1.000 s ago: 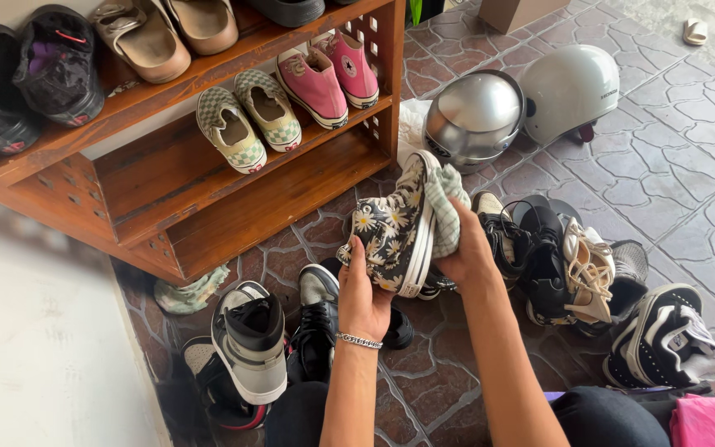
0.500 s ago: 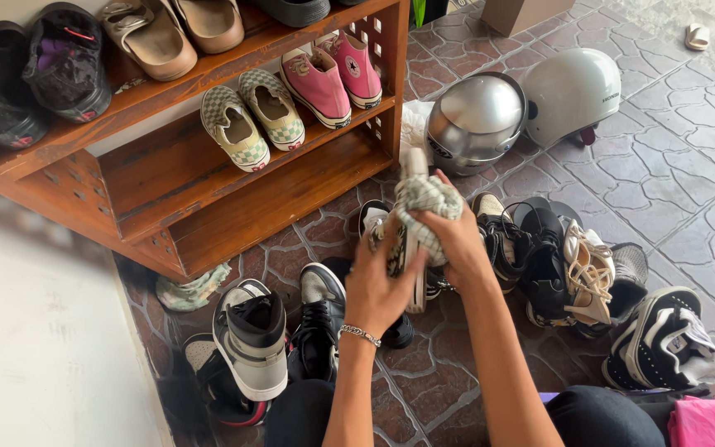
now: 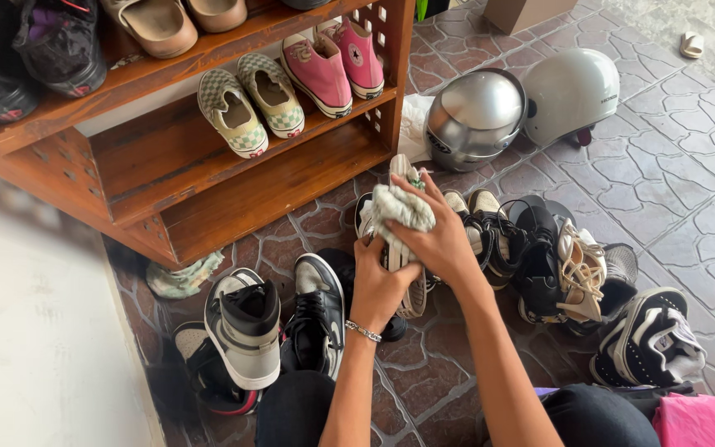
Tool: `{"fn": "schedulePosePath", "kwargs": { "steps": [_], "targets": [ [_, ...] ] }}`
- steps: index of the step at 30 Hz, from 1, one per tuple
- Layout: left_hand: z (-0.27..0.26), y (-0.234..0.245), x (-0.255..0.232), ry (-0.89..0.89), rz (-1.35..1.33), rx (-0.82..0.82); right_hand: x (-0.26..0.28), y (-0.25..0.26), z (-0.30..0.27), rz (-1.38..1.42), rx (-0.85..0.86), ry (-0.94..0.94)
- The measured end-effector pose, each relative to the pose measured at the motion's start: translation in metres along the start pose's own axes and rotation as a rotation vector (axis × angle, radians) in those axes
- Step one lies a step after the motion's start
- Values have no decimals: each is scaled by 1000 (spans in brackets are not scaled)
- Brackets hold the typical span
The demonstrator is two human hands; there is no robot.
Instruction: The person sits on the floor and wipes the exterior and soles of several pairs of shoes using a cloth. They handle a checkered slip-on, a floral sneaker, and a grey sneaker, placing each cleaned shoe onto a wooden rack.
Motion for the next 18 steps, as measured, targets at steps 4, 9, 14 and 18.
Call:
{"fn": "schedulePosePath", "kwargs": {
  "steps": [4,9,14,18],
  "targets": [
    [-5,2,-16,-65,-35,-17,-9,2,25,80,-205,128],
    [-7,5,-17,10,-170,118,-34,14,70,-44,-169,-249],
    [-4,12,-7,131,-432,292,-61,38,98,-38,-105,-543],
    [-1,27,-5,-31,-413,302,-85,41,104,388,178,-712]
  ]
}}
Point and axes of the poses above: each hand's wrist, its own z-axis towards the middle knuckle, its own y-axis out of the back of the hand, x = y × z, the point moved 5 cm from there along z, towards the middle knuckle, and after that the axes turned 10 degrees about -x, right-handed, at the moved point
